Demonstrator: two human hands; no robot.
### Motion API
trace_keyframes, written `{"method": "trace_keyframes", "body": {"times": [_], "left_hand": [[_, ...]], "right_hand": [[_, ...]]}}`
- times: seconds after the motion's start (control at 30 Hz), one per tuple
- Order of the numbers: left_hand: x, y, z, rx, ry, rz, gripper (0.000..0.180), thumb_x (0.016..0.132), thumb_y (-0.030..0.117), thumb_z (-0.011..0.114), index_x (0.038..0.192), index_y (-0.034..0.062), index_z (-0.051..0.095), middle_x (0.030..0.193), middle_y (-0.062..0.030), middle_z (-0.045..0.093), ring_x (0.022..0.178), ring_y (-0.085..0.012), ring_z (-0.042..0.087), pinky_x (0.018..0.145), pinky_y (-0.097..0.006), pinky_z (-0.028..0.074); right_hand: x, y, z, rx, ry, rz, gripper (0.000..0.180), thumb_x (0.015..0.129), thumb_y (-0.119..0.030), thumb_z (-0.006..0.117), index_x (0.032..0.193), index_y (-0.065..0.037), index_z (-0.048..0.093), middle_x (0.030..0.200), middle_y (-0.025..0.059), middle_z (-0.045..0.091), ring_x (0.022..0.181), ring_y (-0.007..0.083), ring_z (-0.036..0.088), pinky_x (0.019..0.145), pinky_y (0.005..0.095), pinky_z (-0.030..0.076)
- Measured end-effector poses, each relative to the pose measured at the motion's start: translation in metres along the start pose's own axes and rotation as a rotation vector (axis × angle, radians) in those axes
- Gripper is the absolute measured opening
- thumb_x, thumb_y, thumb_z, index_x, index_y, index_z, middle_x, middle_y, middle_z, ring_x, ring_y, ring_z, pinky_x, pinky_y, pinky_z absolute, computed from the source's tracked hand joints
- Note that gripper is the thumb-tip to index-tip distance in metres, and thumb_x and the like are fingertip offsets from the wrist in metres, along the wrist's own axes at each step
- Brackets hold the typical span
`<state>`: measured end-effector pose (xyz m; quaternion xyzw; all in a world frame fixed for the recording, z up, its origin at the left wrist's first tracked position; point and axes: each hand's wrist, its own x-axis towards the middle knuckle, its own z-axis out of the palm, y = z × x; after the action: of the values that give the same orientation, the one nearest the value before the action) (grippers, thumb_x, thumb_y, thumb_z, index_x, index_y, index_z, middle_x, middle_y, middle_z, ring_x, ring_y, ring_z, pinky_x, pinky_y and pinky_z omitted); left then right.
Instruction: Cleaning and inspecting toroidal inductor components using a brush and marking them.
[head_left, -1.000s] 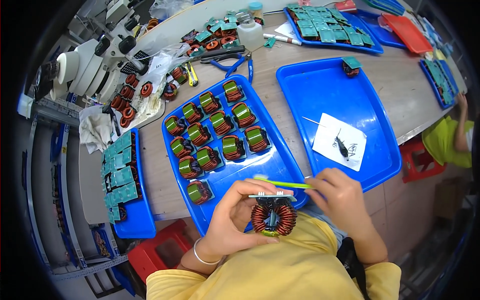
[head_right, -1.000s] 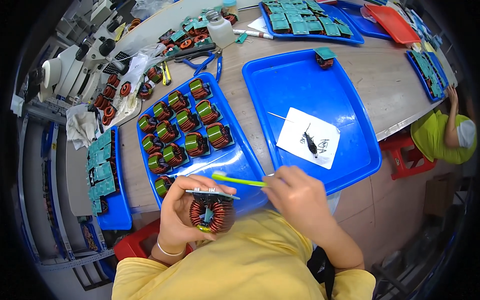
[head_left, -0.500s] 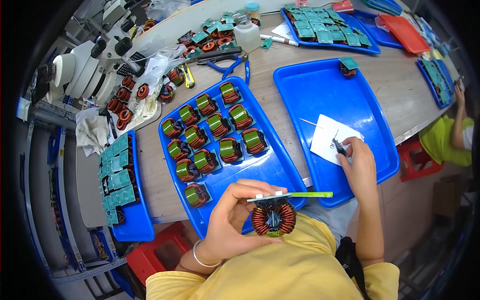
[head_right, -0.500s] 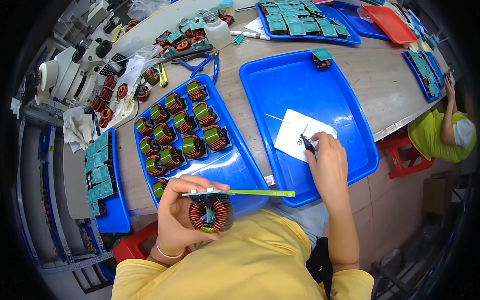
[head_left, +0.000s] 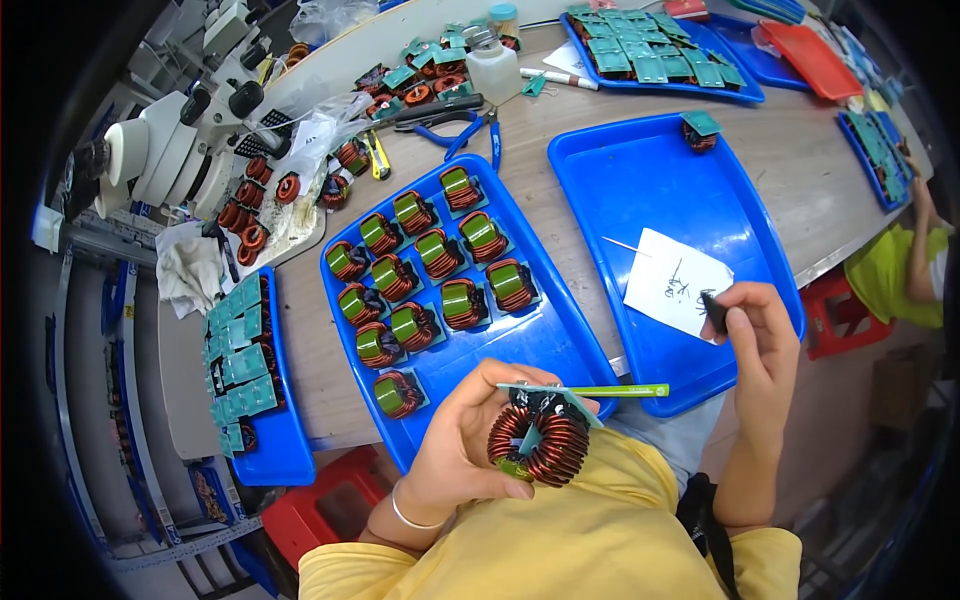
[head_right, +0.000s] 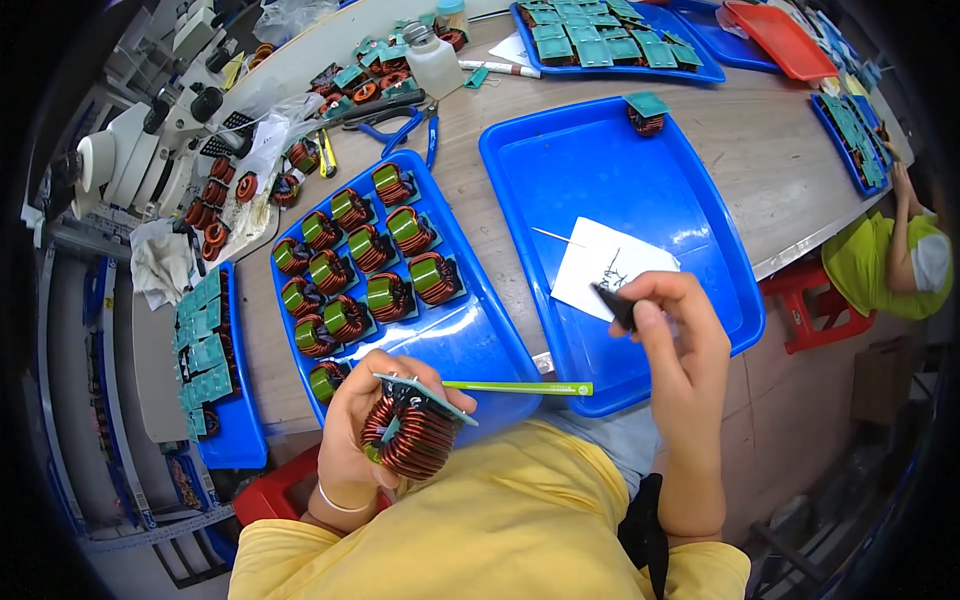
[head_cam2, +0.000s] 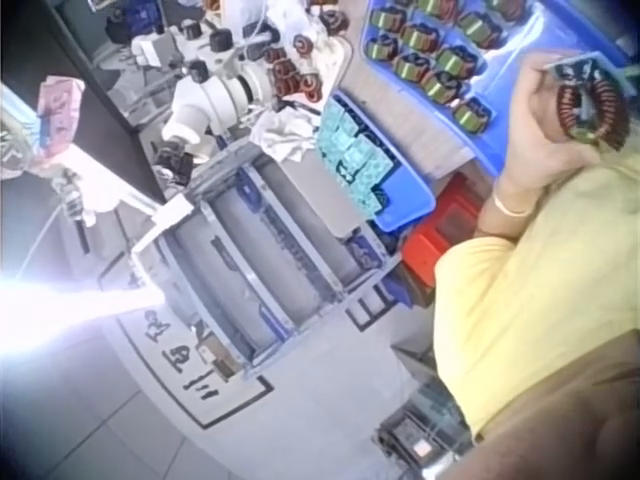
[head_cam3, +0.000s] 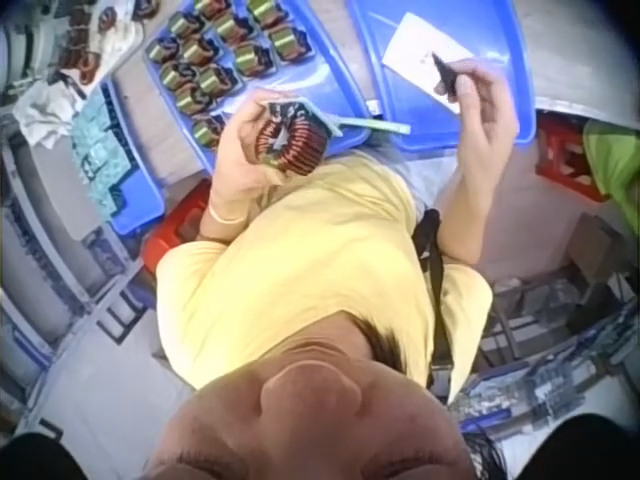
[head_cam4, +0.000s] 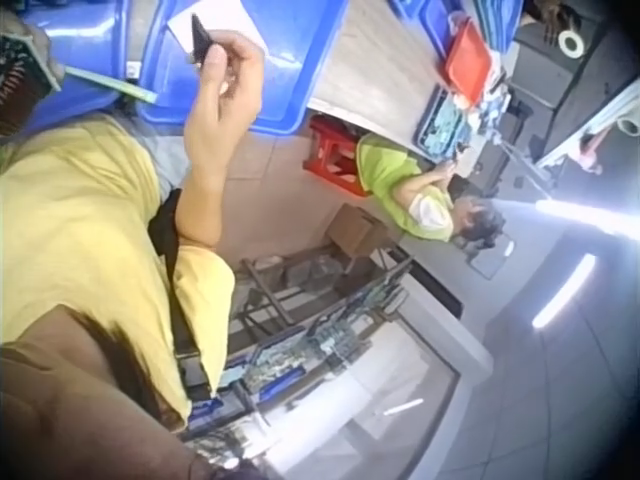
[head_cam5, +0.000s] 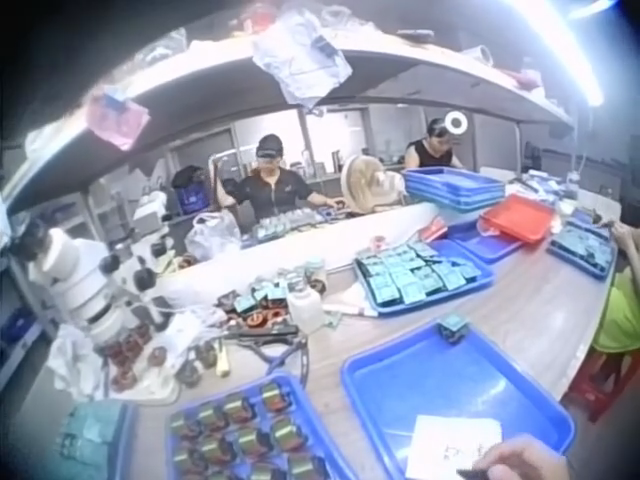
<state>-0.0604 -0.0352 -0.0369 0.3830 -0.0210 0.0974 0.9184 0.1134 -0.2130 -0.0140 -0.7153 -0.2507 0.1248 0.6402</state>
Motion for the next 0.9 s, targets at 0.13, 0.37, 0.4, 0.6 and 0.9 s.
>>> {"method": "trace_keyframes", "body": {"times": [0.13,0.37,0.4,0.6,0.9], "left_hand": [[0.001,-0.002,0.004,0.002,-0.020,-0.031,0.068,0.059,0.000,0.079,0.114,0.0023,0.040,0.118,-0.0155,0.044,0.115,-0.0326,0.046,0.096,-0.041,0.039],[0.003,-0.001,0.020,0.322,0.246,0.052,0.071,0.051,0.010,0.086,0.106,0.0013,0.043,0.105,-0.0165,0.051,0.101,-0.0387,0.055,0.085,-0.046,0.047],[0.003,0.000,0.021,0.352,0.252,0.048,0.070,0.051,0.010,0.086,0.105,0.0011,0.043,0.105,-0.0164,0.050,0.101,-0.0383,0.054,0.086,-0.045,0.047],[0.005,-0.001,0.021,0.448,0.149,0.143,0.069,0.051,0.007,0.085,0.104,0.0007,0.042,0.104,-0.0163,0.049,0.101,-0.0354,0.055,0.087,-0.045,0.046],[0.003,0.002,0.022,0.640,0.135,0.203,0.068,0.051,0.009,0.086,0.101,0.0017,0.042,0.102,-0.0160,0.049,0.099,-0.0329,0.055,0.086,-0.042,0.047]], "right_hand": [[-0.013,-0.022,0.010,0.005,-0.105,-0.142,0.022,0.073,-0.006,0.066,0.092,-0.001,0.058,0.075,0.0054,0.058,0.066,0.0134,0.053,0.064,0.0234,0.040],[-0.009,-0.047,0.016,-0.361,-0.256,-0.575,0.021,0.065,-0.019,0.076,0.076,-0.005,0.064,0.065,0.0025,0.059,0.058,0.0162,0.049,0.061,0.0306,0.032],[-0.011,-0.049,0.019,-0.361,-0.256,-0.574,0.021,0.065,-0.019,0.076,0.076,-0.005,0.064,0.065,0.0025,0.059,0.058,0.0162,0.049,0.061,0.0306,0.032],[-0.015,-0.054,0.022,-0.332,-0.260,-0.563,0.019,0.061,-0.013,0.076,0.077,-0.009,0.067,0.065,-0.0005,0.059,0.057,0.0147,0.049,0.060,0.0297,0.033],[-0.016,-0.056,0.026,-0.384,-0.272,-0.567,0.019,0.058,-0.011,0.076,0.076,-0.011,0.068,0.062,-0.0019,0.055,0.057,0.0135,0.049,0.059,0.0292,0.033]]}}
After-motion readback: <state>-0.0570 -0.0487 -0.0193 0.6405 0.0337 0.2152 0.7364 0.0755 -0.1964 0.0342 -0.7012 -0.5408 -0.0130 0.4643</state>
